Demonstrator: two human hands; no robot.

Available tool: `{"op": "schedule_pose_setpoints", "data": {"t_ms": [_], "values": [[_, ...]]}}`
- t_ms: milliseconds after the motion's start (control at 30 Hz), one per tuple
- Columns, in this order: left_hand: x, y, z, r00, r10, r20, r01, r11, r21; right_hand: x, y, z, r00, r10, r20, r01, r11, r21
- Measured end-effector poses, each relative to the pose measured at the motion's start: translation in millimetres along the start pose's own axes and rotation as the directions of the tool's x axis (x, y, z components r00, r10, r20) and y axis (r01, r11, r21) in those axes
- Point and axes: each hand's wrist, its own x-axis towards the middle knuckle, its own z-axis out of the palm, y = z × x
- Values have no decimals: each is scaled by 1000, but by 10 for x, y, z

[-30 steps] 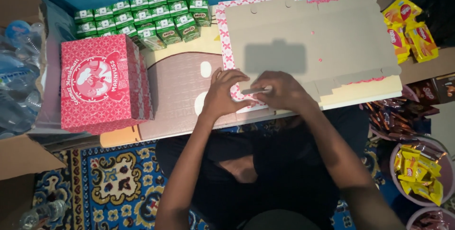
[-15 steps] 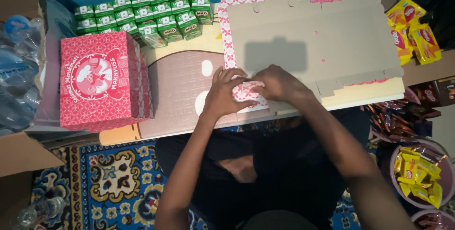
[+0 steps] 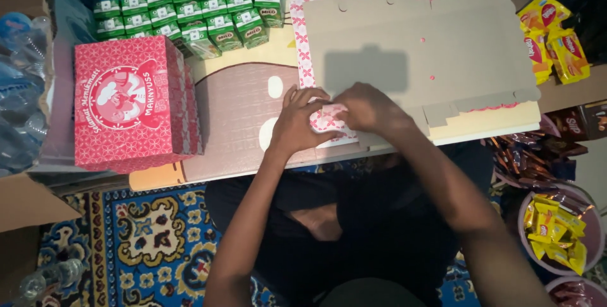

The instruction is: The person sits on the floor at a low table and folds flat pre-cut cardboard gift boxes into shape, pressing the sides and bottom flaps and stacking the finished pink printed boxes beside the stack of flat blanks.

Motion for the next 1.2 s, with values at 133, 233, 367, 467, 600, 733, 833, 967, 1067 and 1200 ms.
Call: {"op": "schedule_pose_setpoints", "data": {"t_ms": [133, 233, 367, 467, 600, 733, 833, 967, 1067, 1200], "values": [[-19, -29, 28, 1000, -2, -8, 2, 1000, 6, 20, -75, -184, 998, 13, 67, -15, 999, 33], [-3, -23, 18, 1000, 0, -1, 0, 1000, 0, -151, -135, -251, 999, 27, 44, -30, 997, 68], [-17, -57, 51, 999, 38, -2, -38, 999, 3, -609, -41, -144, 987, -50, -151, 95, 947, 308], [-23, -40, 60, 995, 85, -46, -85, 996, -5, -961, 158, 106, 879, -82, -470, 225, 940, 256], [-72, -191, 218, 919, 355, -170, -334, 932, 141, -1387, 407, 378, 813, -23, -582, 112, 987, 117], [-90, -13, 245, 842, 508, -185, -465, 855, 230, -1561, 507, 400, 878, 18, -479, 27, 996, 86], [-151, 171, 205, 839, 532, -113, -490, 830, 267, -1590, 594, 402, 851, -61, -521, 51, 998, -32], [-220, 348, 157, 915, 402, -43, -374, 882, 287, -1555, 664, 337, 862, -75, -501, 34, 995, -91], [-192, 448, 121, 945, 327, -8, -311, 908, 279, -1506, 800, 369, 863, -120, -491, 63, 990, -130], [-123, 623, -1, 979, 191, 69, -200, 963, 181, -1465, 954, 408, 846, -168, -506, 128, 985, -114]]}}
